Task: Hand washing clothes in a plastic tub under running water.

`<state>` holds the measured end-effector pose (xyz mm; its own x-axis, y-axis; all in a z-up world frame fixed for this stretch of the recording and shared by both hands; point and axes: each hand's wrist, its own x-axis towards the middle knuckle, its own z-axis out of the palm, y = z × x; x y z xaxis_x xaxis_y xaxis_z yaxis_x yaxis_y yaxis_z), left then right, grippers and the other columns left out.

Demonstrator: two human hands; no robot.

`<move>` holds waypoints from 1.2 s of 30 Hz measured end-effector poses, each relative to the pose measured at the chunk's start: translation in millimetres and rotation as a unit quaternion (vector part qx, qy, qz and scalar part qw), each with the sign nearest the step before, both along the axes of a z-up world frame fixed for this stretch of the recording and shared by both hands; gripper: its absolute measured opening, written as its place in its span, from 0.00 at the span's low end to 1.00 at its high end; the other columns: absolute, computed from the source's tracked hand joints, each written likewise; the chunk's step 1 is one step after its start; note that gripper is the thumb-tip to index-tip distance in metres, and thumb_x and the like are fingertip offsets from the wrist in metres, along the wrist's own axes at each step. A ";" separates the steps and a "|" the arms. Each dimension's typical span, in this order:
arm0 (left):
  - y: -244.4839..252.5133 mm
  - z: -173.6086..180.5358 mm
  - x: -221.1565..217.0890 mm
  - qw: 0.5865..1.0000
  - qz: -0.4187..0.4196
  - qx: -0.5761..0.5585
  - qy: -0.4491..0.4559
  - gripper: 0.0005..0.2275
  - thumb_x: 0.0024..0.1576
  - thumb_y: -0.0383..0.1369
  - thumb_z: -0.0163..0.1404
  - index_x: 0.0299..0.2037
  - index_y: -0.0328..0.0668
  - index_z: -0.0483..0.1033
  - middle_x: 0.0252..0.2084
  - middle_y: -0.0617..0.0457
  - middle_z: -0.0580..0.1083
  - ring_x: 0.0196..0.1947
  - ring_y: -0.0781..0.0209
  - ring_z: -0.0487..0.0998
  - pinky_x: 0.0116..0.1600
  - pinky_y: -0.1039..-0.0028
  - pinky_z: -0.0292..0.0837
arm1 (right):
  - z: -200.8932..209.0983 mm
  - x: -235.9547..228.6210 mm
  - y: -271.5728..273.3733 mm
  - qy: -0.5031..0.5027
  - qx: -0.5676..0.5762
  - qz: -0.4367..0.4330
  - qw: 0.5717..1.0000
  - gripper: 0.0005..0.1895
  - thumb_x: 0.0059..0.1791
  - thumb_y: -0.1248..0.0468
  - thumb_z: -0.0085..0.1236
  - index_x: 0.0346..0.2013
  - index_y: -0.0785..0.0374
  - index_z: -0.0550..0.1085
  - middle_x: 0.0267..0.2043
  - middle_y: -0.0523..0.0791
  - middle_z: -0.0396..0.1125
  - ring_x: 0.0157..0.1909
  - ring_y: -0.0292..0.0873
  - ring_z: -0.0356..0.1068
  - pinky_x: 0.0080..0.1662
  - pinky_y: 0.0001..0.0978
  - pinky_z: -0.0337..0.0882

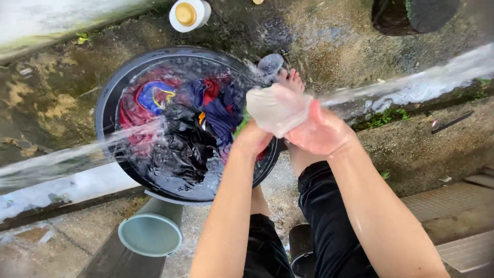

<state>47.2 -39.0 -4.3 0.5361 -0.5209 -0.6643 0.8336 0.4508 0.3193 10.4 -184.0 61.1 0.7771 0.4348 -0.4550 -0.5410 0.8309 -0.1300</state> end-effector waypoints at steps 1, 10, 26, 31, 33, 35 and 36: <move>9.3 4.5 4.7 1.000 0.003 -0.006 -0.004 0.14 0.55 0.22 0.49 0.51 0.39 0.77 0.50 0.57 0.78 0.53 0.61 0.75 0.57 0.71 0.73 | 1.5 3.3 2.2 -0.027 -0.054 0.011 0.998 0.52 0.42 0.40 0.69 0.71 0.61 0.60 0.70 0.49 0.61 0.71 0.45 0.64 0.67 0.40 0.68; 16.8 23.6 6.6 0.963 -0.070 0.227 -0.126 0.15 0.62 0.35 0.55 0.54 0.32 0.79 0.47 0.53 0.80 0.45 0.67 0.77 0.52 0.75 0.74 | -20.6 2.5 -2.0 0.116 -0.197 -0.015 0.973 0.40 0.51 0.38 0.46 0.70 0.60 0.61 0.65 0.49 0.65 0.64 0.44 0.69 0.62 0.44 0.73; 45.3 -37.9 2.6 0.976 0.063 0.205 -0.046 0.20 0.71 0.51 0.42 0.42 0.40 0.72 0.31 0.57 0.72 0.26 0.70 0.68 0.27 0.78 0.57 | -8.7 -4.4 -6.6 0.126 -0.631 0.092 0.760 0.22 0.57 0.53 0.56 0.49 0.73 0.72 0.48 0.54 0.71 0.48 0.46 0.69 0.46 0.41 0.71; 117.0 -17.7 -26.9 0.973 0.067 0.217 -0.049 0.18 0.67 0.49 0.42 0.44 0.41 0.73 0.33 0.56 0.74 0.27 0.68 0.72 0.32 0.76 0.65 | -279.7 -69.7 -20.1 -0.022 -0.902 0.279 0.328 0.21 0.54 0.56 0.45 0.55 0.66 0.71 0.55 0.59 0.68 0.57 0.57 0.67 0.52 0.49 0.68; 117.6 -15.7 -44.1 0.978 0.080 0.188 -0.049 0.17 0.67 0.47 0.44 0.46 0.40 0.73 0.34 0.55 0.75 0.27 0.67 0.73 0.33 0.76 0.66 | -358.1 -9.2 -1.4 -0.062 -0.934 0.292 0.199 0.21 0.53 0.56 0.42 0.57 0.64 0.70 0.57 0.60 0.67 0.59 0.59 0.67 0.54 0.51 0.68; 147.0 -17.0 -32.9 0.957 -0.014 0.289 0.008 0.16 0.64 0.45 0.44 0.49 0.43 0.74 0.34 0.55 0.77 0.26 0.67 0.74 0.31 0.76 0.66 | -373.0 29.6 9.4 -0.039 -0.944 0.262 0.195 0.21 0.54 0.56 0.42 0.56 0.63 0.70 0.57 0.60 0.67 0.59 0.58 0.66 0.55 0.50 0.67; 155.8 -15.4 -56.3 0.955 -0.006 0.296 0.028 0.16 0.64 0.45 0.44 0.49 0.43 0.74 0.34 0.55 0.77 0.26 0.67 0.74 0.31 0.76 0.66 | -367.0 7.5 18.8 -0.051 -0.938 0.280 0.199 0.21 0.54 0.56 0.42 0.56 0.63 0.70 0.57 0.60 0.67 0.59 0.58 0.66 0.55 0.50 0.67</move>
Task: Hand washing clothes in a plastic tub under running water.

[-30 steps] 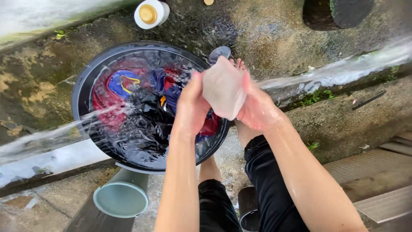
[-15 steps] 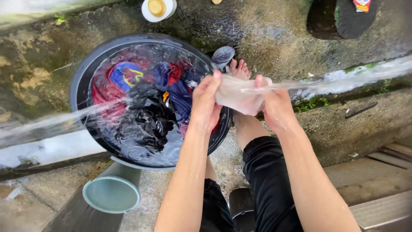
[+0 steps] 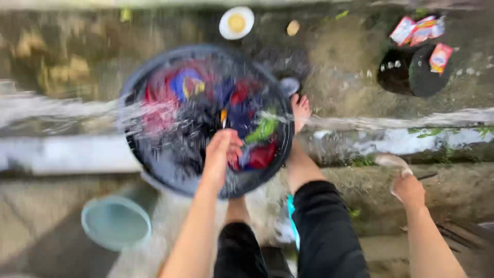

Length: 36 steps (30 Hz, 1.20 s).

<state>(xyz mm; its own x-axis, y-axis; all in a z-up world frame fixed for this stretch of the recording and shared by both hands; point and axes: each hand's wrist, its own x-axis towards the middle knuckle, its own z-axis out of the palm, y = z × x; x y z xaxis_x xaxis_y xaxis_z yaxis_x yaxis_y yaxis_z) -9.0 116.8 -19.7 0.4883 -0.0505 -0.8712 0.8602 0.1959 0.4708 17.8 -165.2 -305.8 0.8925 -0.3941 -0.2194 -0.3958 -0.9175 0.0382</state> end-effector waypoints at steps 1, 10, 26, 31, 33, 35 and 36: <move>7.6 2.4 -26.1 1.000 0.018 -0.014 -0.014 0.15 0.65 0.44 0.45 0.49 0.41 0.75 0.36 0.54 0.77 0.28 0.67 0.75 0.32 0.76 0.67 | 6.5 -24.4 8.0 0.017 0.003 0.005 1.000 0.20 0.54 0.55 0.42 0.56 0.63 0.70 0.58 0.59 0.67 0.60 0.58 0.66 0.55 0.50 0.67; 25.5 -29.9 -78.7 1.000 -0.009 0.001 -0.003 0.13 0.65 0.42 0.46 0.48 0.42 0.77 0.37 0.54 0.78 0.31 0.67 0.77 0.36 0.75 0.70 | 14.9 -49.6 8.5 0.022 -0.035 -0.035 0.999 0.19 0.57 0.53 0.41 0.55 0.60 0.71 0.60 0.56 0.67 0.62 0.55 0.65 0.59 0.48 0.67; -58.2 -10.0 -46.8 0.965 0.027 0.086 -0.245 0.17 0.64 0.44 0.52 0.53 0.38 0.77 0.48 0.54 0.79 0.49 0.66 0.78 0.57 0.74 0.72 | 336.9 -80.0 31.8 0.012 0.474 0.069 0.878 0.19 0.56 0.53 0.50 0.49 0.63 0.80 0.44 0.54 0.76 0.46 0.49 0.77 0.48 0.40 0.73; -48.0 -60.7 -15.6 0.984 0.103 -0.136 -0.061 0.10 0.66 0.42 0.52 0.45 0.45 0.70 0.40 0.60 0.72 0.40 0.64 0.73 0.46 0.70 0.68 | 317.3 -43.9 60.9 0.187 0.584 0.041 0.789 0.17 0.54 0.56 0.53 0.51 0.62 0.79 0.42 0.46 0.77 0.43 0.38 0.74 0.47 0.34 0.73; -27.6 -69.2 -10.1 0.982 0.104 -0.126 -0.097 0.20 0.73 0.41 0.56 0.37 0.28 0.69 0.36 0.51 0.68 0.37 0.57 0.67 0.43 0.65 0.63 | 308.8 -39.4 64.6 0.208 0.627 0.053 0.748 0.17 0.54 0.59 0.54 0.54 0.62 0.78 0.42 0.45 0.77 0.42 0.36 0.71 0.47 0.33 0.73; -10.6 -45.2 19.0 0.955 0.040 0.209 -0.209 0.22 0.74 0.45 0.48 0.36 0.31 0.69 0.31 0.45 0.67 0.31 0.58 0.66 0.45 0.58 0.67 | 291.8 -33.4 55.6 -0.002 0.731 -0.209 0.649 0.15 0.50 0.67 0.65 0.49 0.74 0.78 0.43 0.46 0.77 0.44 0.41 0.75 0.49 0.36 0.75; 1.1 -37.3 25.2 0.954 0.040 0.206 -0.212 0.22 0.74 0.45 0.48 0.36 0.31 0.69 0.31 0.45 0.67 0.31 0.58 0.66 0.45 0.58 0.67 | 287.0 -29.2 66.1 -0.006 0.731 -0.208 0.650 0.15 0.50 0.67 0.65 0.49 0.74 0.78 0.43 0.46 0.77 0.44 0.41 0.75 0.49 0.36 0.75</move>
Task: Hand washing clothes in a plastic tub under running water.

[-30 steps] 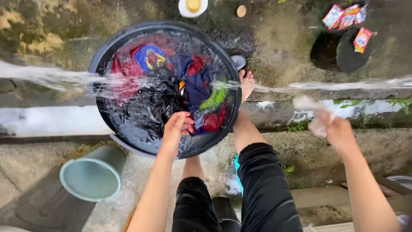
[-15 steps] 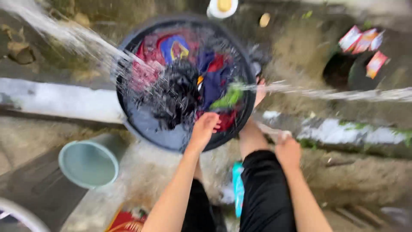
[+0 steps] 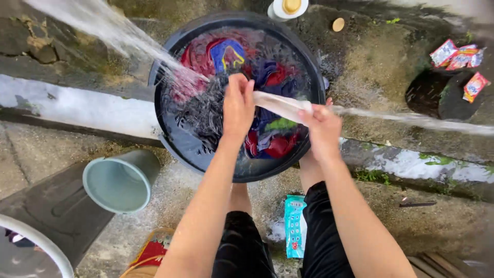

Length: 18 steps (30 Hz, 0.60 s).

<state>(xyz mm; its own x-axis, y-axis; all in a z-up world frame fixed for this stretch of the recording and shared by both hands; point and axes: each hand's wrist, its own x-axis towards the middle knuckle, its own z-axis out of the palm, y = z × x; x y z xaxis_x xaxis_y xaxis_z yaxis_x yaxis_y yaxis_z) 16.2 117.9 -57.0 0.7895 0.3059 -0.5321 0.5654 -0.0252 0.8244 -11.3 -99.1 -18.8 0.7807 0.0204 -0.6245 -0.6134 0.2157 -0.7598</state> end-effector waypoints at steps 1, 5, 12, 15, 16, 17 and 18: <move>11.7 7.1 6.5 0.979 -0.093 0.165 -0.077 0.15 0.71 0.45 0.50 0.48 0.39 0.69 0.44 0.47 0.70 0.45 0.55 0.69 0.56 0.60 0.68 | -5.6 4.7 10.5 -0.001 -0.139 0.024 0.990 0.19 0.49 0.64 0.65 0.52 0.72 0.76 0.46 0.47 0.77 0.47 0.44 0.75 0.52 0.37 0.75; 38.7 30.6 23.8 0.752 -0.302 0.580 -0.085 0.41 0.41 0.56 0.63 0.64 0.48 0.64 0.68 0.31 0.62 0.67 0.29 0.61 0.65 0.42 0.58 | -38.2 9.2 55.9 -0.237 -0.437 0.148 0.855 0.39 0.46 0.55 0.71 0.61 0.79 0.67 0.62 0.63 0.64 0.65 0.62 0.63 0.65 0.50 0.62; 77.1 -115.7 49.2 0.841 -0.354 0.407 0.033 0.45 0.45 0.48 0.65 0.74 0.56 0.54 0.76 0.42 0.54 0.74 0.39 0.54 0.70 0.51 0.58 | -153.1 45.3 83.2 -0.173 -0.511 0.139 0.830 0.58 0.40 0.42 0.70 0.64 0.86 0.59 0.63 0.70 0.59 0.67 0.70 0.52 0.64 0.53 0.51; 117.8 -265.9 56.8 0.816 -0.424 0.316 0.232 0.36 0.57 0.47 0.53 0.77 0.54 0.56 0.68 0.37 0.68 0.68 0.37 0.69 0.71 0.51 0.65 | -210.0 44.1 99.7 -0.144 -0.472 0.147 0.857 0.49 0.43 0.45 0.64 0.63 0.83 0.60 0.59 0.67 0.61 0.64 0.66 0.55 0.61 0.53 0.55; 130.9 -316.6 55.4 0.785 -0.467 0.332 0.236 0.28 0.61 0.45 0.51 0.72 0.51 0.64 0.68 0.40 0.71 0.69 0.42 0.71 0.72 0.56 0.67 | -226.0 42.2 98.9 -0.132 -0.460 0.150 0.865 0.46 0.44 0.46 0.62 0.62 0.81 0.61 0.58 0.66 0.61 0.62 0.65 0.57 0.60 0.53 0.56; 144.0 -365.9 52.1 0.751 -0.508 0.347 0.239 0.21 0.65 0.42 0.49 0.67 0.48 0.72 0.69 0.43 0.73 0.70 0.47 0.73 0.72 0.61 0.70 | -238.4 38.8 97.6 -0.120 -0.447 0.153 0.873 0.44 0.45 0.47 0.60 0.61 0.80 0.62 0.57 0.64 0.62 0.61 0.64 0.58 0.59 0.52 0.57; 143.3 -373.9 45.2 0.747 -0.513 0.346 0.244 0.21 0.65 0.42 0.49 0.67 0.48 0.72 0.69 0.43 0.73 0.70 0.47 0.73 0.72 0.61 0.70 | -252.6 27.2 94.2 -0.107 -0.434 0.157 0.881 0.41 0.46 0.49 0.58 0.61 0.79 0.62 0.56 0.63 0.63 0.60 0.63 0.59 0.58 0.52 0.58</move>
